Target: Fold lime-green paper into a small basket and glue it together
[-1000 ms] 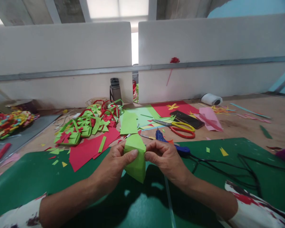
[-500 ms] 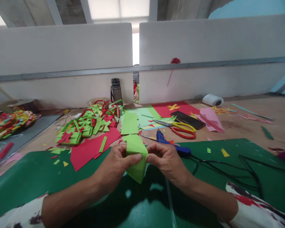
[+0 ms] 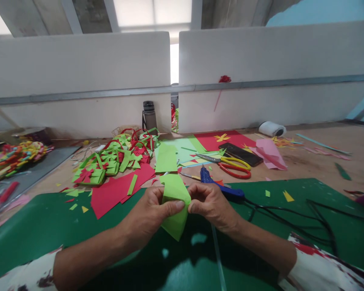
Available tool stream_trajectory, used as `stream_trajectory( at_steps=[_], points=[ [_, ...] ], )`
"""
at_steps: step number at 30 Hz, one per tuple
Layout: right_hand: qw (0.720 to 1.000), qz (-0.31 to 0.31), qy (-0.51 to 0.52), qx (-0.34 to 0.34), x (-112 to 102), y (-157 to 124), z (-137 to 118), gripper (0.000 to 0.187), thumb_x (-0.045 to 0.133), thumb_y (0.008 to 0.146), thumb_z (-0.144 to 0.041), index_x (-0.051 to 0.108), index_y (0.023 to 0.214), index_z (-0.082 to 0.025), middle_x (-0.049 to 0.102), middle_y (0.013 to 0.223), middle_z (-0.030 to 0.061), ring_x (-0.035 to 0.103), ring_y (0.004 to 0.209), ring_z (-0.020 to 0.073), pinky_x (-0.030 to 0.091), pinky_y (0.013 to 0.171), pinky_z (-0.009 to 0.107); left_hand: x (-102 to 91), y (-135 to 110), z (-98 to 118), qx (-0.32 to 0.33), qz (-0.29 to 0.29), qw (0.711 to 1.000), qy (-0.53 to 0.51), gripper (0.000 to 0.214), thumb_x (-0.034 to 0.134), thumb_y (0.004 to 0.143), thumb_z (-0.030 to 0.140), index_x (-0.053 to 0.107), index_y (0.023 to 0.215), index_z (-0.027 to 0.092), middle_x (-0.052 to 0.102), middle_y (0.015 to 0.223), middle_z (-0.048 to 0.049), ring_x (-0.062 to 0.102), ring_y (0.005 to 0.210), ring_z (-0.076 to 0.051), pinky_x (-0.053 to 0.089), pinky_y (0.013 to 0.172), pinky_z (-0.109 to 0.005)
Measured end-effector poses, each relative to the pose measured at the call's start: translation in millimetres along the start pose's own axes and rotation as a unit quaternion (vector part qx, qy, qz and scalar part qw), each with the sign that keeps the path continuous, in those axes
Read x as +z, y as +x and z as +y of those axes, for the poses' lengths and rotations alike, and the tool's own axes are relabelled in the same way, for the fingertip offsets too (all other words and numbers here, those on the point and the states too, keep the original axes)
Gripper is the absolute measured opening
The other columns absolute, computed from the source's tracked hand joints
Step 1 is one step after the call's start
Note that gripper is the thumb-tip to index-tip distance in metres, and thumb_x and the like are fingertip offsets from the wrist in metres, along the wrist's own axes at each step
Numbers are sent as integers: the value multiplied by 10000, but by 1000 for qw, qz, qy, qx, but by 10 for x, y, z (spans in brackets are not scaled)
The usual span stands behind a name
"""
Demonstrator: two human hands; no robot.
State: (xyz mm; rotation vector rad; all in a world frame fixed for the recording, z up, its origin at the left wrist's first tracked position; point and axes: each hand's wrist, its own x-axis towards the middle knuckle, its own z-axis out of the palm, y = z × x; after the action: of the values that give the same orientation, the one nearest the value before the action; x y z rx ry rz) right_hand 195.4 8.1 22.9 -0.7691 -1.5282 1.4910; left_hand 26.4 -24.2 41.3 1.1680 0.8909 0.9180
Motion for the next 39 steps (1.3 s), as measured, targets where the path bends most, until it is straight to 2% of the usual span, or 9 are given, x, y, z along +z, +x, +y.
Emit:
stream_trajectory(
  at_steps=[7,11,14,16,19,22,29,34,39],
  points=[
    [1000,-16,2,-12,-4,1,33,244,789,512,-246,581,596,-149,574,582,-39,481,568,94,387,552,216,-5,-16,-5,3,-27,999,19,191,698,682,248,653,801,106,574,706,-8,489,608,-98,391,578,-217],
    [1000,-19,-1,4,2,29,44,244,795,467,-189,580,574,-150,575,578,-45,472,571,95,378,552,215,15,-29,-3,-9,-33,999,22,186,690,667,213,657,808,96,576,686,-7,488,589,-97,381,562,-215],
    [999,-41,9,21,-2,61,64,287,811,450,-225,577,596,-148,582,610,-33,483,589,105,381,557,226,26,-16,-3,-1,-32,999,26,169,695,661,204,653,784,95,580,682,-8,495,592,-99,384,562,-215],
    [999,-41,12,18,-2,74,61,321,812,465,-293,555,590,-148,559,597,-34,466,570,101,369,543,228,21,-2,2,5,-21,1000,20,188,705,668,221,650,807,107,588,694,-5,506,597,-100,392,562,-213],
    [1000,-3,-12,-4,7,70,18,344,766,553,-401,535,588,-149,515,560,-43,420,533,82,337,520,221,-6,19,18,11,9,1000,2,228,706,696,265,639,866,129,610,715,-3,537,600,-104,411,565,-211],
    [999,4,-43,-14,22,49,-21,355,700,638,-463,553,611,-141,531,566,-25,446,546,91,357,547,232,-32,44,33,7,24,999,-30,251,689,720,304,625,878,119,628,705,-20,579,620,-130,448,592,-233],
    [994,-7,-108,-5,50,4,32,235,664,688,-348,557,640,-144,536,604,-23,451,567,94,367,549,227,4,89,35,17,98,990,-96,348,736,666,322,576,896,116,640,744,-40,598,615,-139,477,584,-250],
    [993,17,-114,-11,56,-11,37,219,655,686,-320,531,608,-157,493,550,-46,420,532,83,360,519,212,2,66,28,13,31,995,-99,358,754,624,221,589,923,115,643,740,-34,600,615,-143,494,588,-263],
    [995,14,-95,-10,33,-2,67,250,667,672,-356,537,608,-154,479,540,-49,401,520,81,345,506,214,-38,87,3,2,19,996,-85,337,738,643,197,603,940,116,656,783,-47,612,657,-153,492,620,-269]
  ],
)
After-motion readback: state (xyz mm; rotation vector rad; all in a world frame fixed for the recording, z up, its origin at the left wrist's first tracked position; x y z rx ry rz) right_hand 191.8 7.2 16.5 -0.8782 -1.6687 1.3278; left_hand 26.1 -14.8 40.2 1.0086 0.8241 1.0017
